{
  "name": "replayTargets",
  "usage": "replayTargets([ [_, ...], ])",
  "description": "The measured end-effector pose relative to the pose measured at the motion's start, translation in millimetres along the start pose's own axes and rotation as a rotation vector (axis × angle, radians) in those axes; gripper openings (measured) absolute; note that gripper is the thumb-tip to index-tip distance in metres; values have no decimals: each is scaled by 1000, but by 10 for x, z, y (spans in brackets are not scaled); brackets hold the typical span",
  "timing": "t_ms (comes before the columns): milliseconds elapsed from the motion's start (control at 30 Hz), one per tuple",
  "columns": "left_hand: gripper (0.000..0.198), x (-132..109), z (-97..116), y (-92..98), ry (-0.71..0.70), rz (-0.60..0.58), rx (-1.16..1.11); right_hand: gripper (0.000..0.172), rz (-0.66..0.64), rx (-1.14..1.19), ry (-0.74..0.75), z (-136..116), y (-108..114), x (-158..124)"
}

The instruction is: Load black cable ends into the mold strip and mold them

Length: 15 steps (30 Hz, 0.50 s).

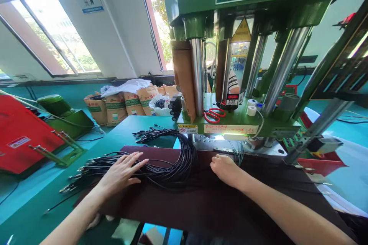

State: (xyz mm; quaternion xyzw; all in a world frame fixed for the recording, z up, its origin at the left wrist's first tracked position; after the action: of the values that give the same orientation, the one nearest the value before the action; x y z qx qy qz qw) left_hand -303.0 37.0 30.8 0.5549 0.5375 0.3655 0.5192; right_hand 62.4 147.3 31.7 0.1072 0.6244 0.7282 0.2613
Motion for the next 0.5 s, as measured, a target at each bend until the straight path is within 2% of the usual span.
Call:
replayTargets([
  [167, 48, 21, 50, 33, -49, 27, -19, 12, -16, -1, -61, 22, -56, 27],
  [233, 47, 13, 54, 15, -27, 61, -76, 14, -31, 6, -80, 37, -49, 33],
  [367, 37, 6, 40, -8, 212, 132, -155, 17, -64, 22, -21, 35, -46, 74],
  [500, 31, 52, 142, 38, 344, 23, -203, 28, -17, 59, 73, 65, -186, 111],
])
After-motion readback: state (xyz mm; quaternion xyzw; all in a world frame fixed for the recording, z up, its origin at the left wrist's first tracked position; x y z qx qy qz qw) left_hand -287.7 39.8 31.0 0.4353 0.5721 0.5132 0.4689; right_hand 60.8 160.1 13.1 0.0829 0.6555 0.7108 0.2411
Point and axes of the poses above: each hand's wrist, its own x-axis towards the middle knuckle, its own y-axis out of the back of the hand, z = x × y, the point moved 2 cm from there along x, towards the middle knuckle, and after that the axes turned 14 degrees about -z, right-handed, at the moved point
